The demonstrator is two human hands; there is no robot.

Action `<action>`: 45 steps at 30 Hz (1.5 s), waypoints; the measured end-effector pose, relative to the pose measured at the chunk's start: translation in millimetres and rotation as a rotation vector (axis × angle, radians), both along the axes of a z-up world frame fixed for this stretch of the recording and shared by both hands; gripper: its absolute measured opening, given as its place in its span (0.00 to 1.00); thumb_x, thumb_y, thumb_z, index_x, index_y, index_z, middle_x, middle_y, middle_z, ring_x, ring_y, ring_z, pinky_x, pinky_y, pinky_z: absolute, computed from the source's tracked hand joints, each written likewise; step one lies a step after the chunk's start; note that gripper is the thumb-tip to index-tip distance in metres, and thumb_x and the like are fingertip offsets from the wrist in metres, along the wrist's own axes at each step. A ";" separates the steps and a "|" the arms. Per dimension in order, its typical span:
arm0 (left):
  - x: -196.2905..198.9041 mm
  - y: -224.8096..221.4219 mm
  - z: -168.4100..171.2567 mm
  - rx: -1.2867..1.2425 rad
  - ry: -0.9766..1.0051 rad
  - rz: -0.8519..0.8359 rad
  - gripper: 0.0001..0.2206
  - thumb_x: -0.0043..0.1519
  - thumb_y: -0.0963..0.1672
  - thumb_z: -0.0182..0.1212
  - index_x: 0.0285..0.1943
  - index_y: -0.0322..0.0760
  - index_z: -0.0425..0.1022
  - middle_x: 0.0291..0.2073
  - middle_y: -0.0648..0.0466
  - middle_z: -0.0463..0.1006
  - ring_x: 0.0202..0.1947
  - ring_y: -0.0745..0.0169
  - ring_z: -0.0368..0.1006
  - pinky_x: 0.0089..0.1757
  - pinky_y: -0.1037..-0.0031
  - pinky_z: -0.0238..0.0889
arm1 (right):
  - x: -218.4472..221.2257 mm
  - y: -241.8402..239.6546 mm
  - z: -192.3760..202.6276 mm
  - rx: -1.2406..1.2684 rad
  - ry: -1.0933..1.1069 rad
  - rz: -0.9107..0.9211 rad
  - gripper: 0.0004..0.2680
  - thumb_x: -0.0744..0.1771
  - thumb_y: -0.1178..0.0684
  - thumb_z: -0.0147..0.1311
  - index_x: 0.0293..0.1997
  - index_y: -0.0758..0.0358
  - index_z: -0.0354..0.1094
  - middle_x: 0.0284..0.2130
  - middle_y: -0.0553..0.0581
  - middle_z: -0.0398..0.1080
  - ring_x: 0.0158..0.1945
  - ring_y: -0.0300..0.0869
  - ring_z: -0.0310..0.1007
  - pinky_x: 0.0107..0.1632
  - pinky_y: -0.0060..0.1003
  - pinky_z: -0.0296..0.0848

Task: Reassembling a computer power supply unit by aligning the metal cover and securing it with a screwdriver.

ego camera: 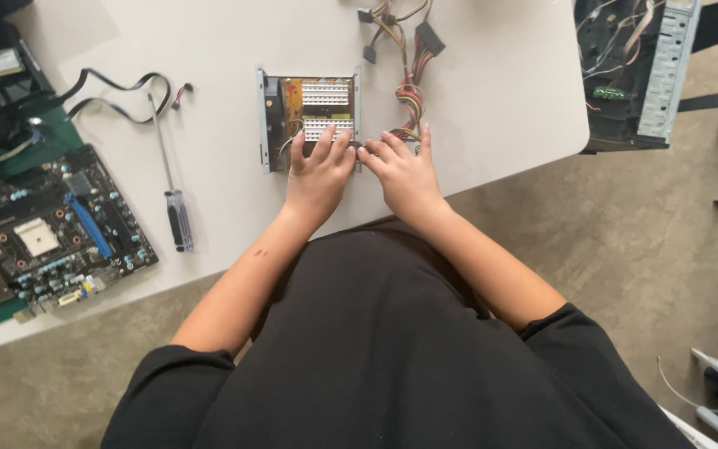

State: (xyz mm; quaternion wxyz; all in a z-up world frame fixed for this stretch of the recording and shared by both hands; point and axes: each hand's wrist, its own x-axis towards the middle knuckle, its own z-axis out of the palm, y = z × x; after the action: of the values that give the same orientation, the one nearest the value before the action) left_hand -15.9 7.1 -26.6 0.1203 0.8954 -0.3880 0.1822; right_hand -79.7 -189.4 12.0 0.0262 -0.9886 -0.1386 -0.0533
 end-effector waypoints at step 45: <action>-32.6 174.4 6.8 0.278 0.431 0.074 0.42 0.61 0.51 0.68 0.85 0.49 0.50 0.77 0.54 0.64 0.77 0.60 0.58 0.72 0.40 0.35 | 115.9 8.4 21.8 -0.229 -0.050 0.181 0.12 0.65 0.47 0.64 0.55 0.37 0.79 0.66 0.45 0.68 0.77 0.44 0.60 0.81 0.60 0.44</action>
State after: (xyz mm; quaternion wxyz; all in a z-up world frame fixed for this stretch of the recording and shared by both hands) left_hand -48.5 181.5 -19.8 0.0695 0.9350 -0.3418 -0.0637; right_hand 36.2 -180.9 33.9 -0.0855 -0.9669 -0.2328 -0.0593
